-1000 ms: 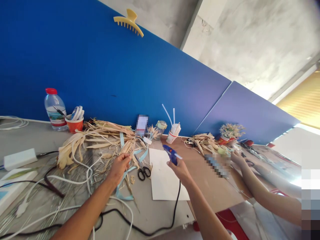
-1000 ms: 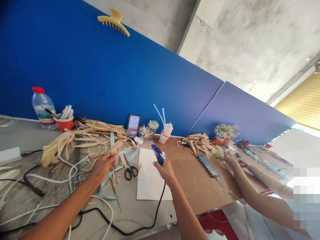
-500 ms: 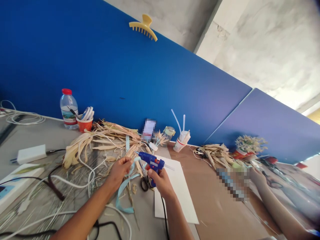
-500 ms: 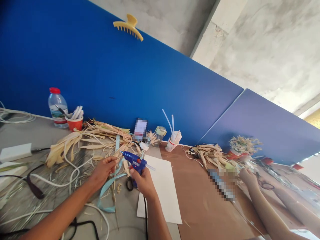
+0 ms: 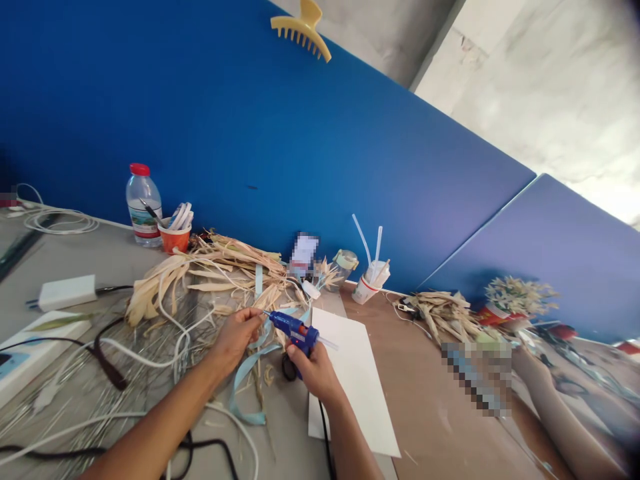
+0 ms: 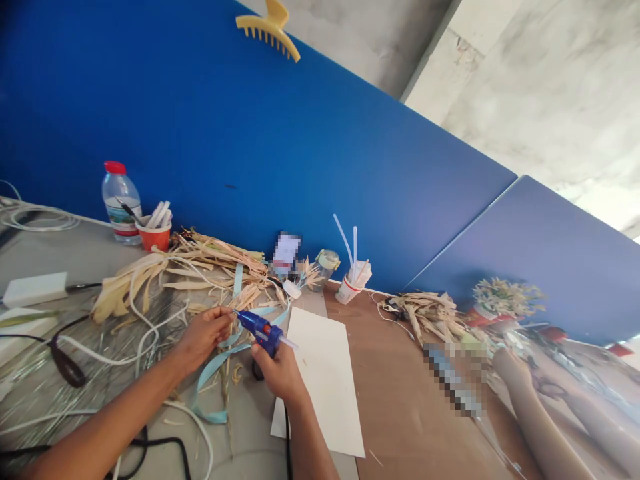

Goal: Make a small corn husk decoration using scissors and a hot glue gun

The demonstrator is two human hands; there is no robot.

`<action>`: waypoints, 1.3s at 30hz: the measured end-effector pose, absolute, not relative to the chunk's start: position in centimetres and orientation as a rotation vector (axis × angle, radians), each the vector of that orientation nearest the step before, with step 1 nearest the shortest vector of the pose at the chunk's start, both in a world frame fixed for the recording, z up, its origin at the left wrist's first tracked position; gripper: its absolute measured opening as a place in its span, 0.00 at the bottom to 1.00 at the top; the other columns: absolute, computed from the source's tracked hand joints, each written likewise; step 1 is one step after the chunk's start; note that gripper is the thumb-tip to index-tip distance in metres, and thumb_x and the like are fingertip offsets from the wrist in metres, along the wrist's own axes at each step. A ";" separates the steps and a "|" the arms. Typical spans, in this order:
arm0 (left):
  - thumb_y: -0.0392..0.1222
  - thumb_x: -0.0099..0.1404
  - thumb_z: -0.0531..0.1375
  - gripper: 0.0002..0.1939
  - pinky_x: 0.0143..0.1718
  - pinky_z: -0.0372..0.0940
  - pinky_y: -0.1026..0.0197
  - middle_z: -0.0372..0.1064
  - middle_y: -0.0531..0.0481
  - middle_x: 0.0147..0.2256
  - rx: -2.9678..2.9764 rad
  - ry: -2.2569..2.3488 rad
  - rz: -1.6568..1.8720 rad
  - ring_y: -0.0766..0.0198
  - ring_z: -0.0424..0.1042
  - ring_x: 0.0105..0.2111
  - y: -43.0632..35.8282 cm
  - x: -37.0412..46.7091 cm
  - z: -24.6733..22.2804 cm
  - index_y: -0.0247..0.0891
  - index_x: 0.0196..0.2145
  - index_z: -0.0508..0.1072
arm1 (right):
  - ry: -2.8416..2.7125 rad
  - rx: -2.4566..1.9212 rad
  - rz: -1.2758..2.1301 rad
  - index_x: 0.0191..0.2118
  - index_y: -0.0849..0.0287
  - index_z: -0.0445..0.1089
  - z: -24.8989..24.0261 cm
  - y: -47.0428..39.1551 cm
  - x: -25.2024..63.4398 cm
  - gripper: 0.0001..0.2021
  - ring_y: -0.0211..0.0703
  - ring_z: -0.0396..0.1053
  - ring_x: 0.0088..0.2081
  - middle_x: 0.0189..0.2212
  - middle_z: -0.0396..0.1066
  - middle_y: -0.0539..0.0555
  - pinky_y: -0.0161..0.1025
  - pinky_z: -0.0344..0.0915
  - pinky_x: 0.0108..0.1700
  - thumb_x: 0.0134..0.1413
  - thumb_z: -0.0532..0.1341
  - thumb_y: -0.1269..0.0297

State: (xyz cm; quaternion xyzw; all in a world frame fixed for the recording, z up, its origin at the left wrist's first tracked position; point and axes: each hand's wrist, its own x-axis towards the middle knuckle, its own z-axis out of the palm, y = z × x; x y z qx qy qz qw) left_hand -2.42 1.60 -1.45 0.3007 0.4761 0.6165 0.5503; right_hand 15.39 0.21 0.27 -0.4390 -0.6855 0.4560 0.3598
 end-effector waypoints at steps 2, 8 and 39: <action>0.44 0.47 0.65 0.12 0.17 0.47 0.68 0.57 0.60 0.14 0.713 1.115 1.450 0.75 0.52 0.14 1.7 -2.4 -1.5 0.34 0.23 0.69 | -1.777 -1.146 1.151 0.30 0.62 0.65 0.2 0.2 15.3 0.11 0.36 0.55 0.25 0.22 0.59 0.48 0.34 0.54 0.28 0.52 0.56 0.58; 0.43 0.47 0.64 0.11 0.16 0.46 0.69 0.55 0.61 0.14 0.702 1.092 1.457 0.76 0.51 0.14 1.8 -2.5 -1.7 0.34 0.24 0.68 | -1.808 -1.152 1.109 0.30 0.61 0.64 0.1 0.3 15.3 0.12 0.36 0.53 0.25 0.22 0.57 0.47 0.34 0.53 0.28 0.52 0.56 0.56; 0.41 0.46 0.64 0.10 0.15 0.43 0.70 0.53 0.62 0.14 0.653 1.047 1.473 0.77 0.49 0.13 1.5 -2.1 -1.0 0.34 0.22 0.66 | -1.832 -1.152 1.014 0.32 0.63 0.67 0.4 0.2 15.2 0.12 0.36 0.53 0.26 0.22 0.59 0.48 0.33 0.55 0.29 0.53 0.55 0.59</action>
